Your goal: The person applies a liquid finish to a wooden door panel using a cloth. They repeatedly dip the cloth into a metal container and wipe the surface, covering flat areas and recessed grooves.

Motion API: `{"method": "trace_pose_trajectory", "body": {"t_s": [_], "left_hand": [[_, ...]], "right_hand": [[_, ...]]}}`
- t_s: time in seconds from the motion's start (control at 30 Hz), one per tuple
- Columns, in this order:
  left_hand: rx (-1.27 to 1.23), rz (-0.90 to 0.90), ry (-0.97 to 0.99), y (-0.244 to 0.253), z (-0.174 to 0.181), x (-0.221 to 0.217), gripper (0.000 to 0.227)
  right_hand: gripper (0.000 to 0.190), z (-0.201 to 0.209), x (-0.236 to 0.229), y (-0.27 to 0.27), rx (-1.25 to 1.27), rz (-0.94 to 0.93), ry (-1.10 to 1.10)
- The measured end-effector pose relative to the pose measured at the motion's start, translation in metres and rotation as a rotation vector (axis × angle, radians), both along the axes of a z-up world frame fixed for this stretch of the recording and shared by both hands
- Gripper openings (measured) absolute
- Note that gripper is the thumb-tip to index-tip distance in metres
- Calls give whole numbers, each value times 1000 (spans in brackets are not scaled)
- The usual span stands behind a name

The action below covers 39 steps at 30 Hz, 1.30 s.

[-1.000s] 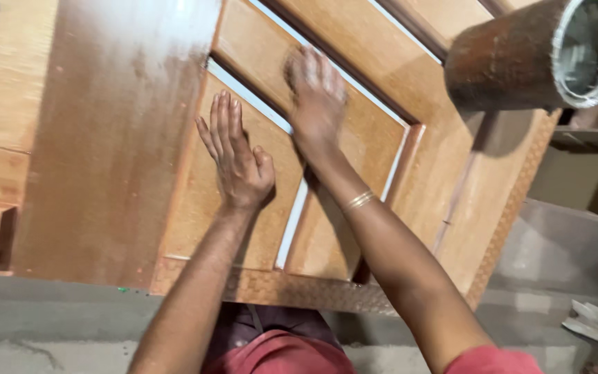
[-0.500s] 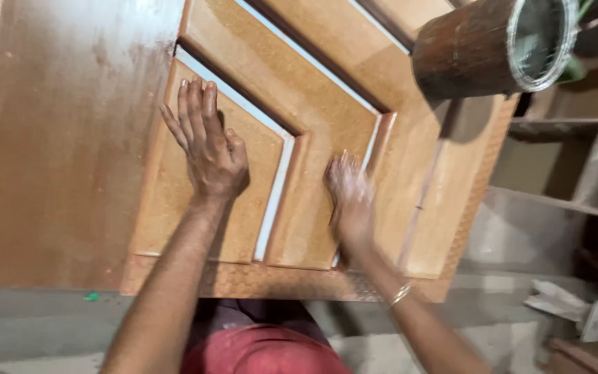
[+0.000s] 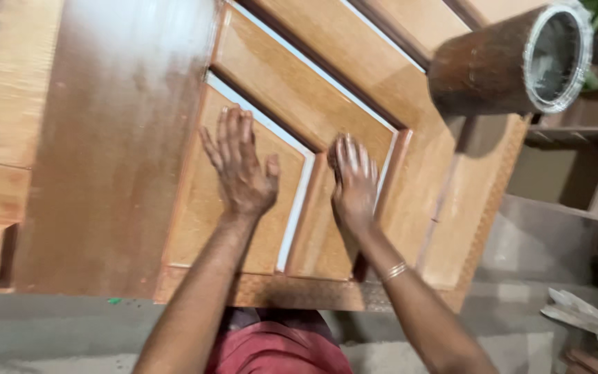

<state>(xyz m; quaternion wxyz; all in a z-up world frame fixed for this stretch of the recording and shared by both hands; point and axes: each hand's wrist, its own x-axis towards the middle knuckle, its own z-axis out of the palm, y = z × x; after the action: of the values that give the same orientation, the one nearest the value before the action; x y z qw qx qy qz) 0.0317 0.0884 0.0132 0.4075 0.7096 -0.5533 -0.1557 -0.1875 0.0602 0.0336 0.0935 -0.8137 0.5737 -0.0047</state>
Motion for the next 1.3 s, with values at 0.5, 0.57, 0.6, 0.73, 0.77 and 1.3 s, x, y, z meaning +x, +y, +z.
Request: {"method": "trace_pose_trajectory", "body": {"t_s": [0.5,0.57,0.6,0.73,0.77,1.3], "left_hand": [[-59,111,84,10,-16,3,82],[-11,103,54,12,-15,-3,80],[27,107,41,13,-14,-6,79],[70,116,-26,7,-13,-7,77],[81,114,-41,5,-13,-7,77],[47,72,18,5,-2,-4,74]], "right_hand": [[81,-22,118,-114,1,563,-77],[78,-4,66,-76,31,490,-60],[70,7,38,-49,41,421,-111],[72,26,-19,64,64,244,-100],[72,26,-24,94,93,195,-54],[63,19,-2,9,43,246,-89]]}}
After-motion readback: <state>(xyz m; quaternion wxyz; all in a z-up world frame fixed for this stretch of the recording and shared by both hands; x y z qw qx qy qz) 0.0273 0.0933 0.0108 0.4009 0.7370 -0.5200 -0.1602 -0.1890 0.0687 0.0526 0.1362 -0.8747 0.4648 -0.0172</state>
